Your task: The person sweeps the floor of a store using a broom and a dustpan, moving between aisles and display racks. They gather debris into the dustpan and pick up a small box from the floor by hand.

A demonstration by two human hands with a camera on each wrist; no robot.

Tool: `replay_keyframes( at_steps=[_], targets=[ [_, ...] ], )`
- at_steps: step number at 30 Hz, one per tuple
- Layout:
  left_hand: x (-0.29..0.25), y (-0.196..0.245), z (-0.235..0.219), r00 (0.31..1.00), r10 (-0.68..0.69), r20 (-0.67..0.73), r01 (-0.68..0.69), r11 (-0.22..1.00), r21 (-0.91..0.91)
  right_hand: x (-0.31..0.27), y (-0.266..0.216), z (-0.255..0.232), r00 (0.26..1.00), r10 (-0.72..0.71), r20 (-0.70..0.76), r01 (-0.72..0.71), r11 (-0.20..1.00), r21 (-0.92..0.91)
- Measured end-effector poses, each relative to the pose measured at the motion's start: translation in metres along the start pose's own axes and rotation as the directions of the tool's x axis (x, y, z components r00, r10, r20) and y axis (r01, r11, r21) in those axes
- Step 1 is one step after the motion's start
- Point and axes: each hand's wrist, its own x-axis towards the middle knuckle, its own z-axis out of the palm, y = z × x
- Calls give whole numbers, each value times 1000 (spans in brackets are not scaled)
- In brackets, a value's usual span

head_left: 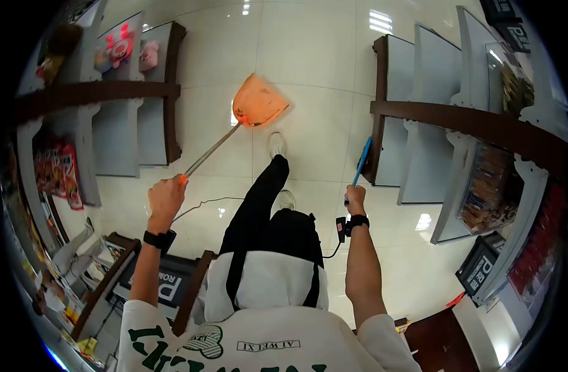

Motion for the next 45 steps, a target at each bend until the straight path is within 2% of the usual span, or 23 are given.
replay_keyframes(
  at_steps=[3, 5, 7, 10, 11, 13, 15, 16, 17, 19, 22, 23, 25, 27, 30, 33, 35, 37, 39, 40, 41, 43, 45],
  targets=[
    [68, 6, -19, 994, 107, -36, -105, 993, 58, 13, -33, 11, 999, 36, 4, -37, 999, 21],
    [109, 13, -30, 969, 208, -135, -188, 971, 145, 18, -51, 13, 997, 60, 53, -56, 997, -59],
    [149, 27, -56, 965, 237, -113, -219, 963, 155, 9, -74, 31, 995, 101, 3, -100, 987, -128],
    [203, 34, -83, 935, 349, -66, -325, 917, 233, -3, -82, 55, 999, 20, 40, -15, 990, -139],
    [221, 38, -91, 934, 351, -64, -329, 916, 231, -8, -93, 57, 988, 28, 154, 9, 973, -231],
    [251, 49, -109, 866, 495, -72, -456, 840, 293, -21, -114, 65, 981, -22, 191, 74, 960, -271],
    [270, 75, -127, 861, 509, -16, -481, 824, 300, -30, -130, 60, 969, -45, 242, 94, 977, -192],
    [274, 88, -131, 853, 520, 44, -507, 807, 303, -37, -135, 55, 954, -69, 291, 105, 988, -112],
    [277, 97, -129, 855, 517, 49, -506, 808, 302, -44, -141, 47, 968, -92, 235, 107, 993, -52],
    [279, 114, -122, 816, 578, 27, -561, 778, 283, -48, -151, 10, 947, -75, 314, 99, 993, -59],
    [273, 140, -119, 826, 559, 72, -554, 783, 283, -57, -155, -26, 963, -142, 231, 221, 904, -365],
    [269, 145, -117, 832, 546, 103, -550, 783, 289, -56, -151, -28, 962, -135, 238, 217, 905, -366],
    [263, 148, -118, 838, 539, 88, -539, 790, 291, -58, -146, -32, 956, -256, 142, 293, 809, -510],
    [260, 154, -121, 848, 527, 56, -519, 803, 293, -46, -145, -32, 956, -266, 125, 290, 783, -550],
    [259, 156, -122, 888, 427, 169, -459, 830, 318, -9, -140, -17, 941, -313, 128, 321, 706, -632],
    [256, 160, -120, 882, 465, 77, -464, 827, 319, 11, -129, 10, 959, -152, 240, 267, 771, -579],
    [256, 168, -120, 864, 503, -8, -479, 827, 294, -3, -104, 38, 923, -282, 262, 385, 678, -626],
    [257, 175, -121, 869, 494, 8, -474, 829, 297, -24, -98, 50, 891, -277, 359, 446, 674, -588],
    [258, 180, -119, 876, 482, 3, -460, 834, 303, -42, -113, 37, 871, -132, 473, 396, 756, -520],
    [258, 180, -120, 882, 471, 13, -453, 840, 299, -38, -105, 30, 831, -253, 496, 510, 703, -495],
    [259, 179, -122, 888, 460, 18, -443, 845, 298, -34, -114, 14, 831, -263, 491, 515, 697, -499],
    [258, 178, -124, 898, 439, 35, -428, 851, 306, -30, -158, -30, 806, -14, 592, 201, 947, -251],
    [260, 173, -125, 909, 413, 55, -408, 856, 317, -27, -178, -54, 782, -17, 622, 184, 961, -204]
  ],
)
